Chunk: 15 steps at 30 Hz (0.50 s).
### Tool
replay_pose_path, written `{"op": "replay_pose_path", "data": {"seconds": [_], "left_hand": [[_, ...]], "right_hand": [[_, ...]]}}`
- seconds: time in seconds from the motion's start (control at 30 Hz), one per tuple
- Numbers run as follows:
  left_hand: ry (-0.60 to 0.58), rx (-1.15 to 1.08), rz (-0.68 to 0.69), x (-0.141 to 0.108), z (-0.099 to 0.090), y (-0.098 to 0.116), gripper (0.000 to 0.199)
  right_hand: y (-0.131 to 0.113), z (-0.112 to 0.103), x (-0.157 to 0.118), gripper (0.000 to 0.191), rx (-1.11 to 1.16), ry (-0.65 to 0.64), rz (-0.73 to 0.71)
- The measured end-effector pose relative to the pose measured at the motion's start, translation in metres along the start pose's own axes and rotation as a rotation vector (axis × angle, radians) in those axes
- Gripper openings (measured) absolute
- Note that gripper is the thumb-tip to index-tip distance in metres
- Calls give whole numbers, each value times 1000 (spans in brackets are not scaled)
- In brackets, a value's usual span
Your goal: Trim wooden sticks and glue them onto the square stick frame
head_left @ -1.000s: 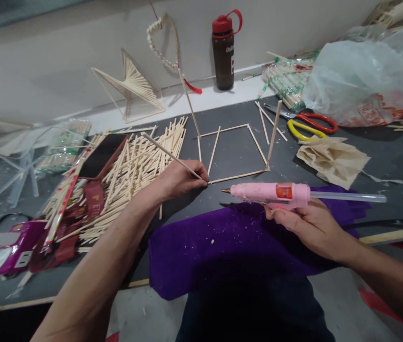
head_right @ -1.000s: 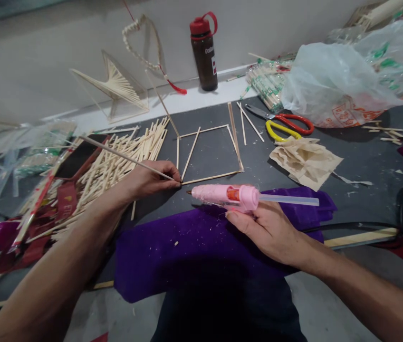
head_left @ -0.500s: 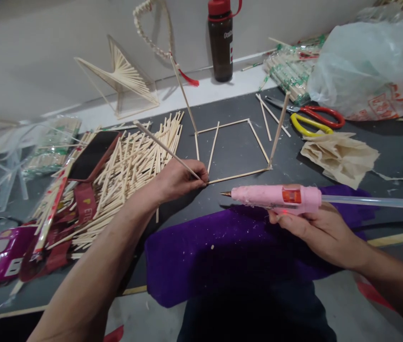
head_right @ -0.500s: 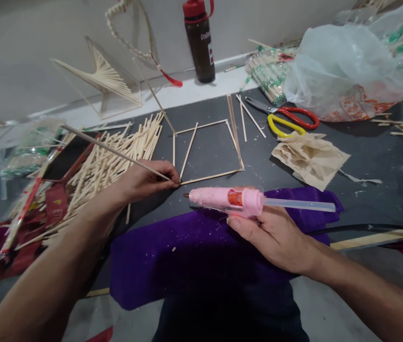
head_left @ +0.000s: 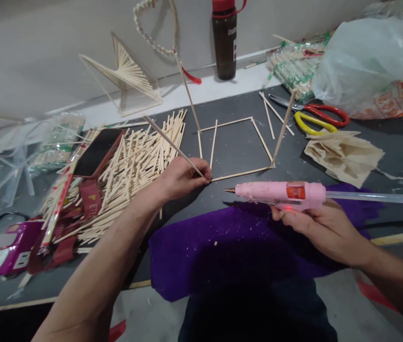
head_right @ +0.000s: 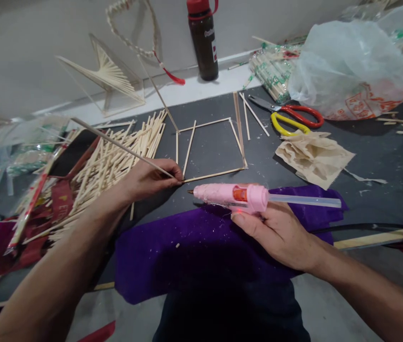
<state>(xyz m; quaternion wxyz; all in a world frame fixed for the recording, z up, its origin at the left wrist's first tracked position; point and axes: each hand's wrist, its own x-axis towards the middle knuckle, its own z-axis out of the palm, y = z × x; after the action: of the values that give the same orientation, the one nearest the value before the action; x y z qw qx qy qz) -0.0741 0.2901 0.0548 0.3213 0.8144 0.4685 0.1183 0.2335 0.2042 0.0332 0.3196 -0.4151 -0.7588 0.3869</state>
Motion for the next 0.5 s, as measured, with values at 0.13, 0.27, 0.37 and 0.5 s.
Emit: {"op": "replay_pose_path", "data": {"seconds": [0.13, 0.27, 0.37, 0.5], "left_hand": [[9, 20, -8, 0, 2, -4, 7], [12, -26, -25, -2, 4, -9, 5], [10, -68, -41, -4, 3, -11, 4], [21, -64, -39, -5, 2, -7, 5]], "right_hand": [[-5, 1, 4, 21, 18, -6, 6], [-2, 1, 2, 22, 8, -1, 41], [-2, 1, 3, 23, -17, 17, 22], [-5, 2, 5, 24, -28, 21, 1]]}}
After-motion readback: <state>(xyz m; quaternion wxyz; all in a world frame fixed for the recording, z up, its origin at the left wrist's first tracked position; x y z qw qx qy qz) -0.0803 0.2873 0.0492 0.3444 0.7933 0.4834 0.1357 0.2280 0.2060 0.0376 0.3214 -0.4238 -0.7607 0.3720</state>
